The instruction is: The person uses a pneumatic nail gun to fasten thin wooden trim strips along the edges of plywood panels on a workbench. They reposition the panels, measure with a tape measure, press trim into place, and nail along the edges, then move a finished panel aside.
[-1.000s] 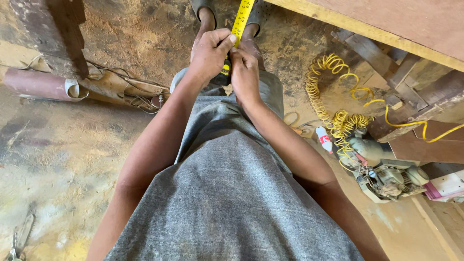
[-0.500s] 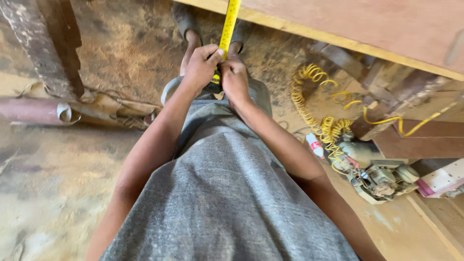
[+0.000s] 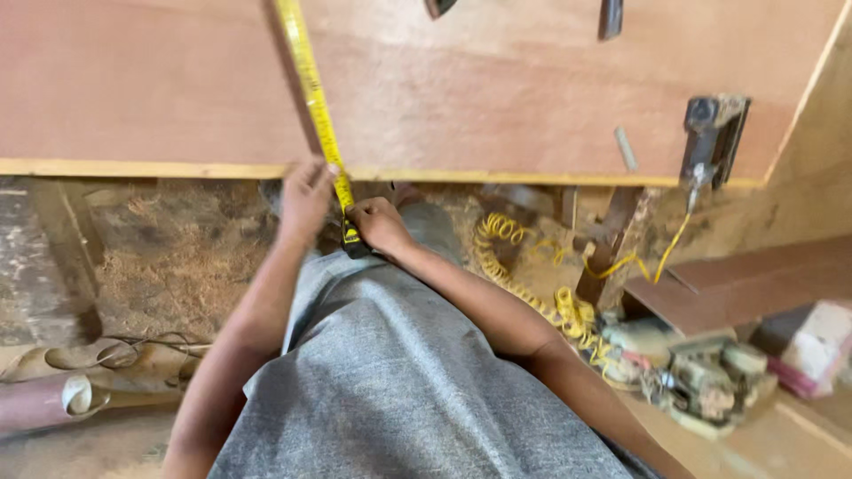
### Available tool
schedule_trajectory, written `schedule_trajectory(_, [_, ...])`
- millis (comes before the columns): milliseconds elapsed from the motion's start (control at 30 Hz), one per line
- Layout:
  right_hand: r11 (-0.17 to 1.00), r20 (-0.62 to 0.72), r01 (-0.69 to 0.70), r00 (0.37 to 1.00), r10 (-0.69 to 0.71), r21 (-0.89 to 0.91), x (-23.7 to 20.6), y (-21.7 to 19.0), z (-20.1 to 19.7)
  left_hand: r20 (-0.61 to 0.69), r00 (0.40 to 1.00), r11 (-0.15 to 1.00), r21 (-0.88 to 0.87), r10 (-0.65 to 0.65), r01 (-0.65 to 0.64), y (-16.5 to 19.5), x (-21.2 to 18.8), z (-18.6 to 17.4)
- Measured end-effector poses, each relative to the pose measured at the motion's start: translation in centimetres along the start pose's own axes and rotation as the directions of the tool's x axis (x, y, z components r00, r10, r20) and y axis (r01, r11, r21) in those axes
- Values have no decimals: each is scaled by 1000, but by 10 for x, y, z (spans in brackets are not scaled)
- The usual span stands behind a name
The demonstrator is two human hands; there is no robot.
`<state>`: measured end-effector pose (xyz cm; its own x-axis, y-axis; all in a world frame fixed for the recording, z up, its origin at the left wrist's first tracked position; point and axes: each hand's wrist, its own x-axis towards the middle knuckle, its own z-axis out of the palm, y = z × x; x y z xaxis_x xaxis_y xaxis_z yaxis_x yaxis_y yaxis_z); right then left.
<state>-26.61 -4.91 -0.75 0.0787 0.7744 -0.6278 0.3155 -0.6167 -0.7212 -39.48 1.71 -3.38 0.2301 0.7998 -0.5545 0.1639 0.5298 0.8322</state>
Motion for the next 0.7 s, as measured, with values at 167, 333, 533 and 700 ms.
schedule_trajectory(167, [979,99,108,991,-92,-174,29,8,-80,-178,984,957,-289,-18,-35,68,73,25])
schedule_trajectory(333, [998,67,32,997,-28,-54,67,10,-177,-212,976,988,-151,-47,15,109,97,111])
schedule_trajectory(533, [983,-151,156,974,-169,-93,125,-18,-248,-269,961,982,-155,65,-110,128,125,195])
schedule_trajectory(700, [965,-274,206,930,-244,-161,152,-43,-290,-434,899,984,175,51,28,155,147,189])
